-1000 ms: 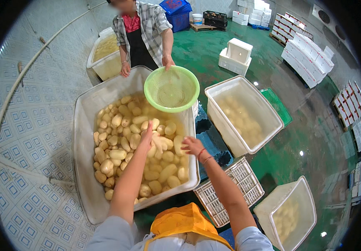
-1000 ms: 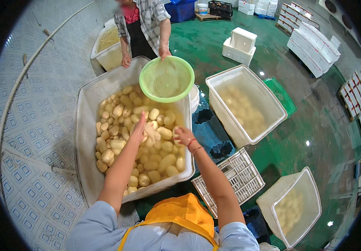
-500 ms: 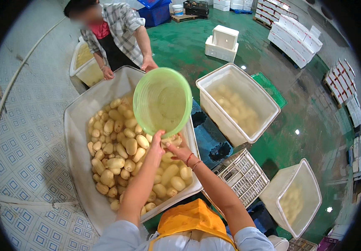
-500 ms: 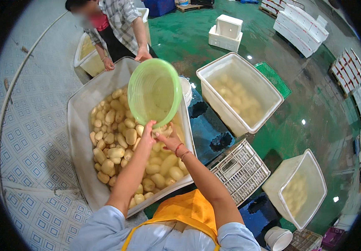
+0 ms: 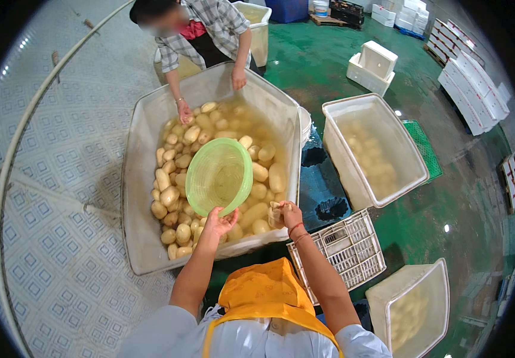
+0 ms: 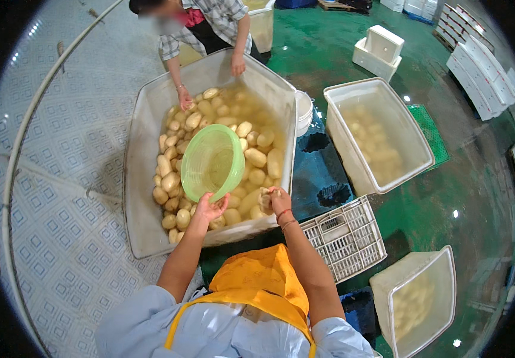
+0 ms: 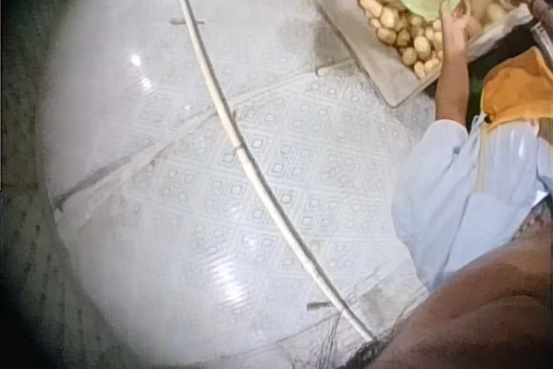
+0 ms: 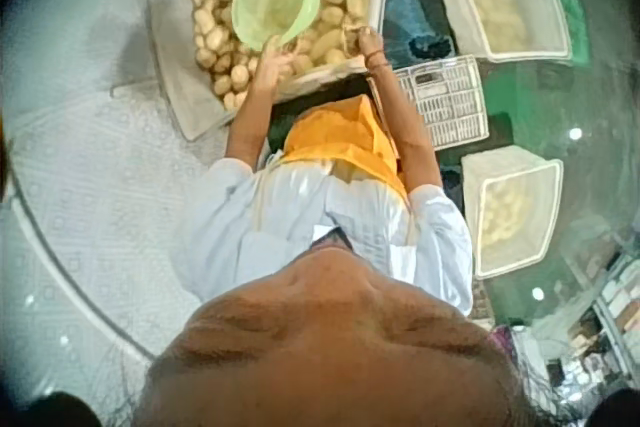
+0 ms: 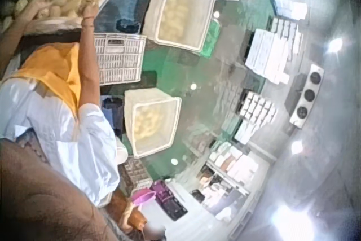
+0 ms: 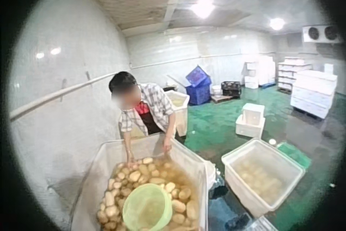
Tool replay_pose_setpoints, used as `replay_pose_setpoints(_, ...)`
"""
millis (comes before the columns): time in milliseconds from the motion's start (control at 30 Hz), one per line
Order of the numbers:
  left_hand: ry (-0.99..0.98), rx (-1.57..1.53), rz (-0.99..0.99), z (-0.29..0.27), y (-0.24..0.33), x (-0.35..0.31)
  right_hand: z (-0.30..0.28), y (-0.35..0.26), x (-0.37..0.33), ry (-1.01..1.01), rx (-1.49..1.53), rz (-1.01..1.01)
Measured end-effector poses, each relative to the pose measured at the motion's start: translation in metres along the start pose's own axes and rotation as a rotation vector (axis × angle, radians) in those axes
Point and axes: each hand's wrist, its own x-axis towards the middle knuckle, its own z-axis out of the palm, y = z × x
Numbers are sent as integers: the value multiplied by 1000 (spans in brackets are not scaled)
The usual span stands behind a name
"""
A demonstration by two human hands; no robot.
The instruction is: The person sorts potatoes in a warehouse by gathering them from a large water-filled tub into a smaller green bowl, kemudian placing the bowl on a rack to transfer individual potatoes into another container.
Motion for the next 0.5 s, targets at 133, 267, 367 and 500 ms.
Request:
replay_pose_setpoints(133, 31, 93, 132, -13, -28, -20, 13, 0, -10, -99, -368, 61)
replay_pose_setpoints(267, -83, 128, 112, -37, -36, -22, 25, 3, -25, -180, -386, 5)
replay_pose_setpoints(367, -56, 72, 59, -45, -40, -22, 19, 14, -16, -210, -368, 7)
replay_pose_setpoints(500, -118, 73, 62, -42, -44, -33, 16, 20, 0, -132, -583, 146)
